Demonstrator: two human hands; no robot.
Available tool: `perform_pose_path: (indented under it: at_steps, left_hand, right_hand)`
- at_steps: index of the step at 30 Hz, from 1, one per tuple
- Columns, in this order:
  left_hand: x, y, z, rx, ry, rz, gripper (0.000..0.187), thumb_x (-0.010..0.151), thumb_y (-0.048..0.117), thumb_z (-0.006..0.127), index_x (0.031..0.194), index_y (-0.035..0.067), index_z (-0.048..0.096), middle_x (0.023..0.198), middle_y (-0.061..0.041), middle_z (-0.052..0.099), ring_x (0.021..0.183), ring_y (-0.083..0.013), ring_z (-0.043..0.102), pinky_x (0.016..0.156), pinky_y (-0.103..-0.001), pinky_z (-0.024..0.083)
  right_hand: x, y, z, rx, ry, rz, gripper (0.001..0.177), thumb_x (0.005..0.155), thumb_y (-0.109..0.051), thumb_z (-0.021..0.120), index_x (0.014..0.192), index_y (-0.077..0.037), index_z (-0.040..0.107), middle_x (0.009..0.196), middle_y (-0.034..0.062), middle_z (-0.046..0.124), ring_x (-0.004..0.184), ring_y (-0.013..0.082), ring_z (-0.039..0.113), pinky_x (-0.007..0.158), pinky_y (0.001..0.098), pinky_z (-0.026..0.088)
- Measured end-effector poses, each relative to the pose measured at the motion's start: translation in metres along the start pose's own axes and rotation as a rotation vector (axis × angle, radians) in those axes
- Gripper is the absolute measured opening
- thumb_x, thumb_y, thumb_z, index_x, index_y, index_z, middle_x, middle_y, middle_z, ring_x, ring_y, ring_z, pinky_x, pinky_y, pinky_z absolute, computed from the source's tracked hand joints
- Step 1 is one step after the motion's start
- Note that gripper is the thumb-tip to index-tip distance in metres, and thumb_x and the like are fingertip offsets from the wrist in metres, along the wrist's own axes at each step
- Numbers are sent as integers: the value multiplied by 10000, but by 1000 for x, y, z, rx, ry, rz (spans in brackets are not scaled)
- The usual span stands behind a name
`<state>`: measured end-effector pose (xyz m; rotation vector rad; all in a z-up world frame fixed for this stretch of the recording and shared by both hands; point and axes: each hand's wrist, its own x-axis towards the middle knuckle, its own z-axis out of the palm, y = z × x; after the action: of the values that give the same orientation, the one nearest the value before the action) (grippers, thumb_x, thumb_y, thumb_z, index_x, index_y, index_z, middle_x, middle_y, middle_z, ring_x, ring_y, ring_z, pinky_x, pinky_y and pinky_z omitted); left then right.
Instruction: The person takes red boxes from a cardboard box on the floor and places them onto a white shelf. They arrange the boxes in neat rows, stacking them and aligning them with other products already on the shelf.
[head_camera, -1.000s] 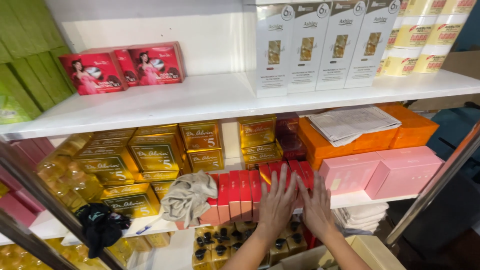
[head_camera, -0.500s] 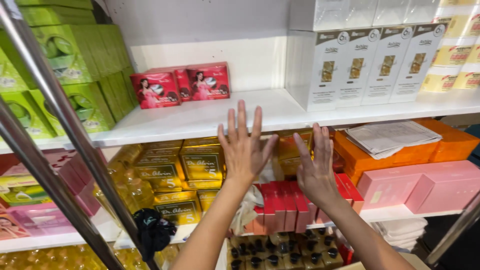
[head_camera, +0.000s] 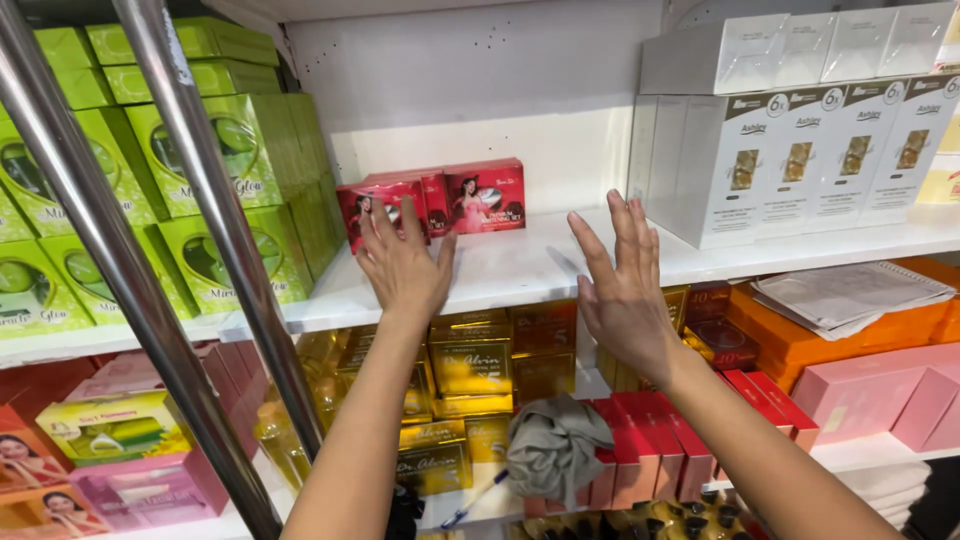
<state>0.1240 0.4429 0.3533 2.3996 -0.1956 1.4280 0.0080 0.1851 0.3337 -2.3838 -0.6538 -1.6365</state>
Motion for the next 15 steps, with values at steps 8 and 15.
perform_pose_path:
  at_steps: [8,15]
  left_hand:
    - [36,-55,36,-248,-393,-420,1063,893,618,626,1617,141,11,1665,-281,-80,1516,-513,-7,1168,-649,187]
    - [55,-90,63,-390,-337,-509,1197,841,594,719,1635,97,-27,1679,-299,2,1529,-522,120,1241,-531,214]
  right_hand:
    - [43,-18,47,77,-155,103,815,918,-118,653,1612,-191,233,1656,291,65,1529,535,84,1217,635,180]
    - [70,10,128,266,-549,455,1087,833,-416,750,1634,-250,34,1628,365,1,1510,546,40,1199,572,238]
